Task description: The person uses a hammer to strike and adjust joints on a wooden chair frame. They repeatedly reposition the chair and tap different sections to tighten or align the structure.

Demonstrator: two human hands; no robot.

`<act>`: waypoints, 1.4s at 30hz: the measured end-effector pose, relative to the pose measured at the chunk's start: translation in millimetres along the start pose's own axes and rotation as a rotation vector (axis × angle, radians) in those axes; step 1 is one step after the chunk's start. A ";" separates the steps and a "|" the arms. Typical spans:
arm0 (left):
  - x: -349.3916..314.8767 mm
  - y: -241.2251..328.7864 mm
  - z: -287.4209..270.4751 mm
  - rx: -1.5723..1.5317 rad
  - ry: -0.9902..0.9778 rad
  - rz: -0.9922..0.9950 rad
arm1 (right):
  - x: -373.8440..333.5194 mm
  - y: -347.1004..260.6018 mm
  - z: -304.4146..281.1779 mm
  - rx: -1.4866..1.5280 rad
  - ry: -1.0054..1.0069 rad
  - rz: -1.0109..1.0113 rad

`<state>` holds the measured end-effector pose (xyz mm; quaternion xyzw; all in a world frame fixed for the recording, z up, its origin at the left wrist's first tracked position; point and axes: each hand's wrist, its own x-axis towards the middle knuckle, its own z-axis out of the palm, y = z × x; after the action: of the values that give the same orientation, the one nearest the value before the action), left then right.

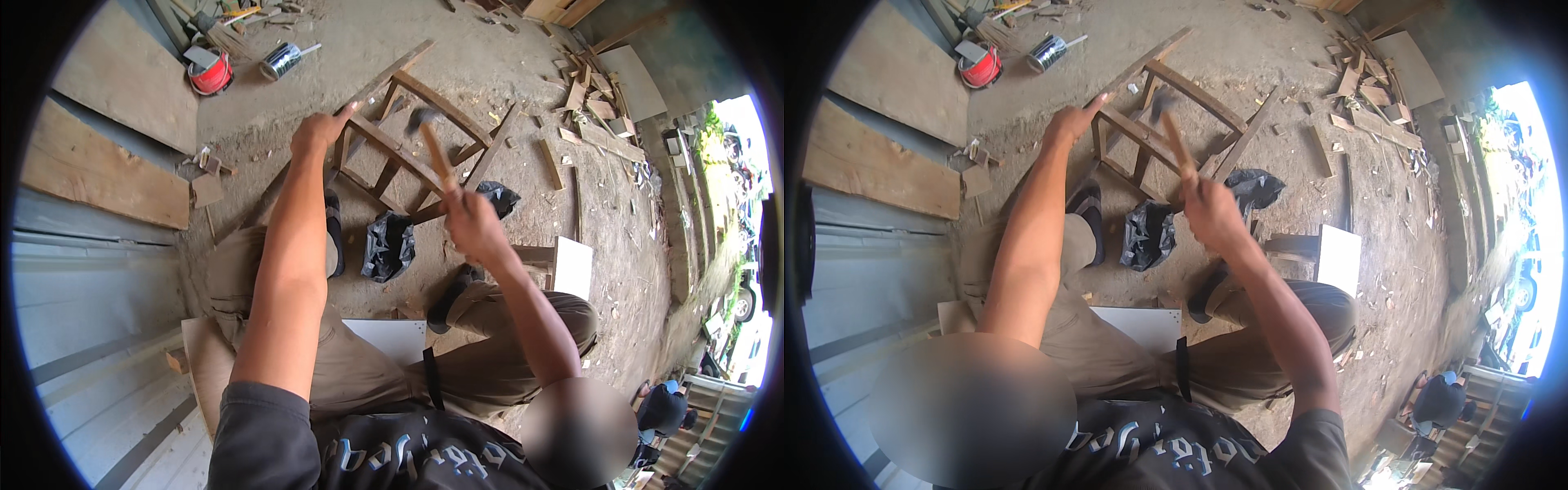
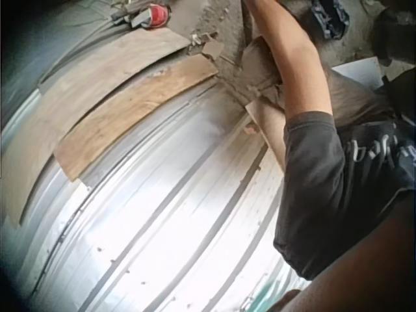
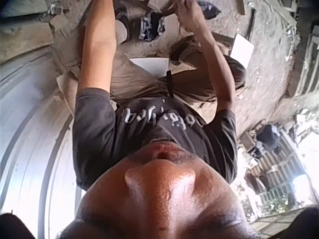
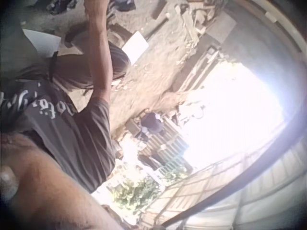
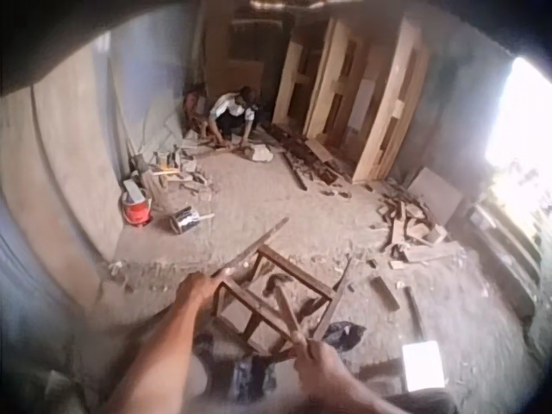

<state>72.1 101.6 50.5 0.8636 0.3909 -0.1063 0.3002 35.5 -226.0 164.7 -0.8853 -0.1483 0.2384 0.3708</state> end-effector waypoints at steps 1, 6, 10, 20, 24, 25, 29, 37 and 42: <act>-1.2 -0.1 3.6 -0.017 0.049 0.006 | 1.0 1.9 -4.7 0.014 0.032 -0.015; -0.2 -7.9 9.1 -0.038 0.094 0.000 | 0.1 -13.0 11.6 0.405 0.275 -0.433; -11.1 -0.7 9.8 -0.054 0.097 -0.008 | -6.2 48.6 41.5 -0.079 0.083 -0.242; -17.1 -0.7 3.1 -0.018 0.084 -0.043 | -9.5 0.0 28.0 0.154 -0.039 0.039; -6.5 -4.8 3.2 -0.023 0.054 -0.069 | -18.2 -34.0 10.2 0.329 0.101 -0.204; -8.4 -0.7 -2.5 -0.035 0.044 -0.067 | -18.6 -46.3 6.4 0.418 0.187 -0.296; -26.4 6.0 -1.0 -0.042 0.048 -0.036 | -0.7 41.5 53.8 -0.153 0.283 -0.522; -28.5 8.4 -10.5 -0.069 0.026 -0.051 | -13.8 10.4 42.9 0.225 0.129 -0.170; -15.0 1.9 -5.5 -0.049 0.012 -0.025 | -5.7 -0.3 18.0 0.097 0.033 0.046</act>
<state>63.1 94.7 62.0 0.8518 0.4059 -0.0952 0.3173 21.1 -217.8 155.7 -0.8733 -0.1099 0.2392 0.4099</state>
